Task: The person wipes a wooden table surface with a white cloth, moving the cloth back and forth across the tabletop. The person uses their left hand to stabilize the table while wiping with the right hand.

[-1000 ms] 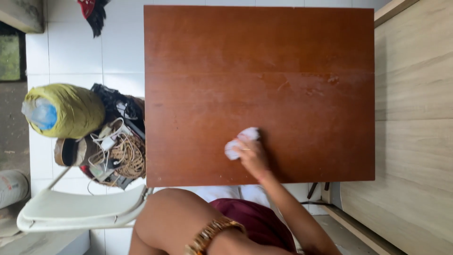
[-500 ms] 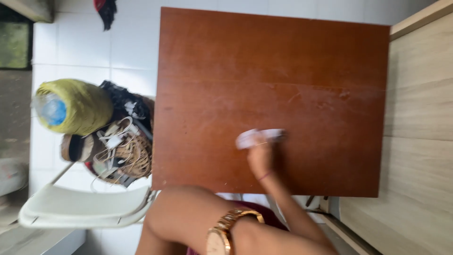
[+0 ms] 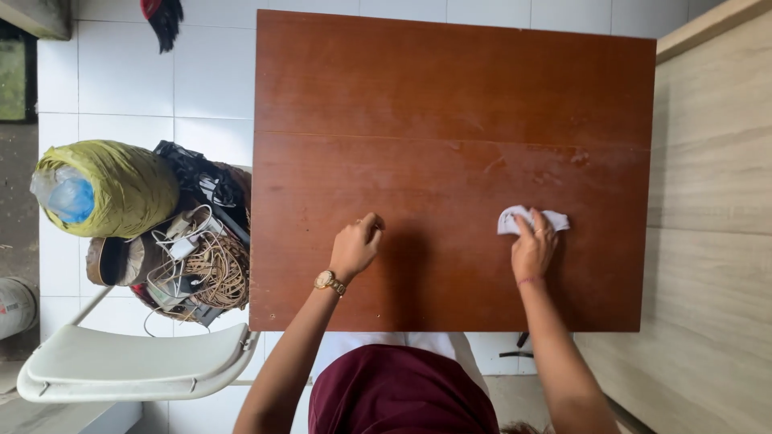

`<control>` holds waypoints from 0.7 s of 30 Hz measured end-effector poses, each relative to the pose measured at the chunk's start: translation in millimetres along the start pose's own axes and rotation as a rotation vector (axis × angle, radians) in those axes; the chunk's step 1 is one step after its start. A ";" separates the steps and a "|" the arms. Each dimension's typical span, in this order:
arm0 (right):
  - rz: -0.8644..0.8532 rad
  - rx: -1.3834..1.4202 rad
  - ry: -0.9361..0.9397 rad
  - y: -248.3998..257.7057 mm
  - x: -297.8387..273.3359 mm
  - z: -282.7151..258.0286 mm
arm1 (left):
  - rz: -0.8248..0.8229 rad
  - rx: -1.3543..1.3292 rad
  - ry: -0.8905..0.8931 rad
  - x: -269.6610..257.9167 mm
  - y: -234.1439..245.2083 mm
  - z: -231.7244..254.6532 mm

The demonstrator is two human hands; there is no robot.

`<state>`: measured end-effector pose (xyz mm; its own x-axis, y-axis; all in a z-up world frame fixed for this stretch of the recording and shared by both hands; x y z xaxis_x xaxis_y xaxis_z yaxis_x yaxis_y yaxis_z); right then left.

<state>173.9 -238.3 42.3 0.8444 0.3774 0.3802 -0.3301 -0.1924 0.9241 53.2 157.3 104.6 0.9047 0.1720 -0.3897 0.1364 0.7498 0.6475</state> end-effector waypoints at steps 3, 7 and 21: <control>0.000 -0.043 -0.227 -14.3 4.3 -23.1 | -0.140 0.185 0.014 4.2 -36.1 -18.0; -0.354 -0.025 -0.155 -24.5 -18.9 -154.6 | -0.072 0.319 0.007 18.6 -87.0 -44.6; -0.073 -0.243 -0.223 -4.6 -16.2 158.9 | 0.305 0.565 -0.085 10.4 -99.5 -33.5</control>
<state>228.8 -387.5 25.9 0.9323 0.1692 0.3195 -0.3332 0.0591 0.9410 35.5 105.9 14.2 0.9620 0.2557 -0.0961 0.0390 0.2197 0.9748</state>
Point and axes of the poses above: each hand's wrist, its own x-axis towards the middle knuckle, its own y-axis out of the back of the hand, z = x × y, the point moved 5 cm from there along x, towards the middle knuckle, and after that the axes turned 1 degree about -z, right-handed, at the moved point
